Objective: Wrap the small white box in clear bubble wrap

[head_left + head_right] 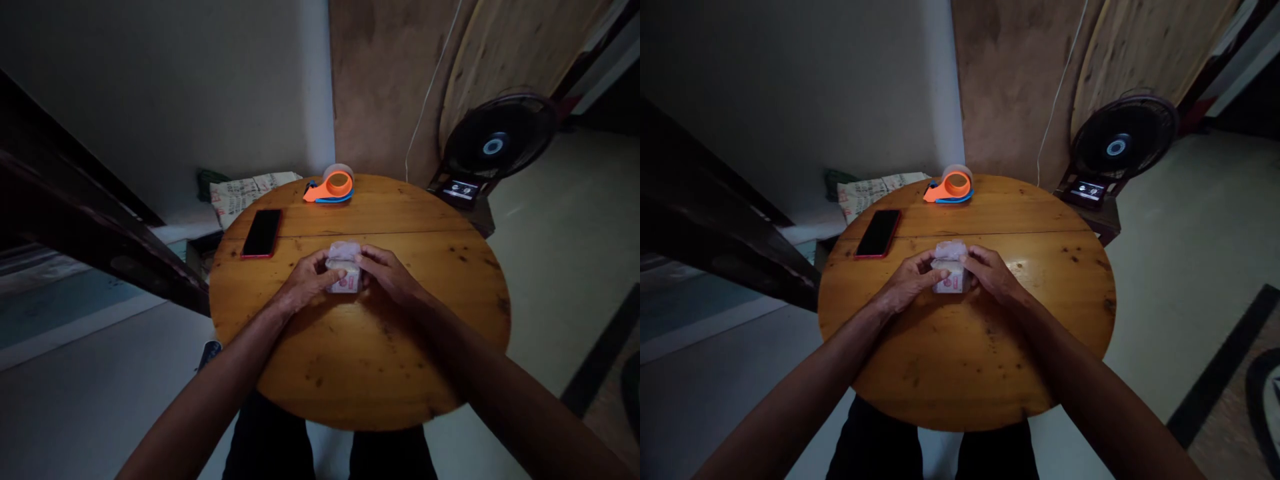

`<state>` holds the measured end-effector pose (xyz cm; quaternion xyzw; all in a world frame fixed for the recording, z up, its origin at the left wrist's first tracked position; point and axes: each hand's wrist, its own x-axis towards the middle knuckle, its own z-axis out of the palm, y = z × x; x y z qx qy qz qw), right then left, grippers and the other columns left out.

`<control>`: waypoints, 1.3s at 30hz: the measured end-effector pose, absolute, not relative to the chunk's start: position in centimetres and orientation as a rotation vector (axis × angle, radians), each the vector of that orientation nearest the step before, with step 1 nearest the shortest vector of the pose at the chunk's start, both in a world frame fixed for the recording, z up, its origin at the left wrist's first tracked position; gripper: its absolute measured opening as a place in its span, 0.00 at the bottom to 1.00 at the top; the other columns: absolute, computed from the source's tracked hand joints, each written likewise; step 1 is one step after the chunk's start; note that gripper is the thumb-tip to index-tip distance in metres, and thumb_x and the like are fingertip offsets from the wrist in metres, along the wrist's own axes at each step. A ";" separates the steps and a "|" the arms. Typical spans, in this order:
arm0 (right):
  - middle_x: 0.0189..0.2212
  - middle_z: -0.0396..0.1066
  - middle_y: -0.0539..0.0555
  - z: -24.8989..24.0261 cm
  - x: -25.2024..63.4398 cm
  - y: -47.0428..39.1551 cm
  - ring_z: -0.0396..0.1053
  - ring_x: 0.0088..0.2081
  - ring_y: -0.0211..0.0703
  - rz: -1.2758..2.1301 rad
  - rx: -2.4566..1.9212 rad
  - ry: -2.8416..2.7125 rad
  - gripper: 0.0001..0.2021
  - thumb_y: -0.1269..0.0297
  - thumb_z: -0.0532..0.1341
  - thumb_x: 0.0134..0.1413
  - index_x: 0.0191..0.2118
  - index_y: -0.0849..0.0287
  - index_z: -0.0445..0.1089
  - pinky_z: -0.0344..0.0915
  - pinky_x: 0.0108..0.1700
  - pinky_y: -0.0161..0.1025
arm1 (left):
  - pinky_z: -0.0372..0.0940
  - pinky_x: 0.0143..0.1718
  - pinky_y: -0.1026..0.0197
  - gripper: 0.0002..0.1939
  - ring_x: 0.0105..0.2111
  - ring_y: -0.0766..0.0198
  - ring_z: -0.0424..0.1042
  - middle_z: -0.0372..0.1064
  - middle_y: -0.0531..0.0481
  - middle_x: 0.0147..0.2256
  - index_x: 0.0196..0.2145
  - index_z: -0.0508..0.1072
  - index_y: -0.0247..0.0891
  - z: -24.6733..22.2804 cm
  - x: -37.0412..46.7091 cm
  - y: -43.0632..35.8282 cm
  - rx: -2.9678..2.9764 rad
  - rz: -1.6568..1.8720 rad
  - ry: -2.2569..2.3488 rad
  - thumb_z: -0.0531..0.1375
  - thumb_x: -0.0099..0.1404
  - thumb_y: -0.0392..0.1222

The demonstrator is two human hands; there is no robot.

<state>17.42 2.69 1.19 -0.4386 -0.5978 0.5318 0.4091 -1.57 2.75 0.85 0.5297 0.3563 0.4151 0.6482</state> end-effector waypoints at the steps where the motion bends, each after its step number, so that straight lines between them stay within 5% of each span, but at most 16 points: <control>1: 0.28 0.70 0.49 1.3 17.5 2.6 0.63 0.24 0.34 1.357 -1.097 -1.512 0.14 0.54 0.61 0.54 0.40 0.59 0.72 0.62 0.26 0.33 | 0.67 0.42 0.59 0.28 0.37 0.62 0.73 0.75 0.45 0.40 0.45 0.72 0.33 0.8 -1.5 2.8 1.184 0.947 0.813 0.71 0.48 0.48; 5: 0.41 0.73 0.53 1.5 17.4 2.3 0.70 0.38 0.41 1.426 -1.005 -1.538 0.21 0.58 0.66 0.48 0.49 0.57 0.69 0.68 0.40 0.38 | 0.67 0.40 0.60 0.25 0.35 0.63 0.73 0.75 0.46 0.37 0.42 0.73 0.33 0.9 -1.4 3.1 1.152 0.963 0.838 0.71 0.48 0.47; 9: 0.44 0.73 0.55 1.2 17.4 2.2 0.70 0.44 0.46 1.416 -1.030 -1.562 0.21 0.59 0.68 0.45 0.46 0.57 0.70 0.67 0.47 0.43 | 0.66 0.36 0.62 0.24 0.32 0.65 0.72 0.75 0.47 0.34 0.40 0.74 0.32 1.1 -1.4 3.0 1.151 0.928 0.867 0.71 0.48 0.48; 23: 0.33 0.71 0.52 1.3 17.6 2.0 0.68 0.36 0.41 1.146 -1.140 -1.735 0.14 0.54 0.66 0.46 0.35 0.59 0.73 0.66 0.38 0.37 | 0.66 0.33 0.64 0.19 0.29 0.68 0.70 0.73 0.51 0.31 0.34 0.76 0.33 0.5 -1.0 2.7 1.195 1.018 0.917 0.70 0.47 0.48; 39: 0.36 0.74 0.54 1.0 17.3 2.3 0.70 0.38 0.44 0.930 -1.207 -1.790 0.14 0.54 0.62 0.52 0.39 0.59 0.74 0.66 0.41 0.40 | 0.64 0.36 0.64 0.20 0.31 0.66 0.70 0.74 0.48 0.35 0.41 0.75 0.34 0.5 -1.1 2.8 1.224 0.985 0.888 0.66 0.53 0.49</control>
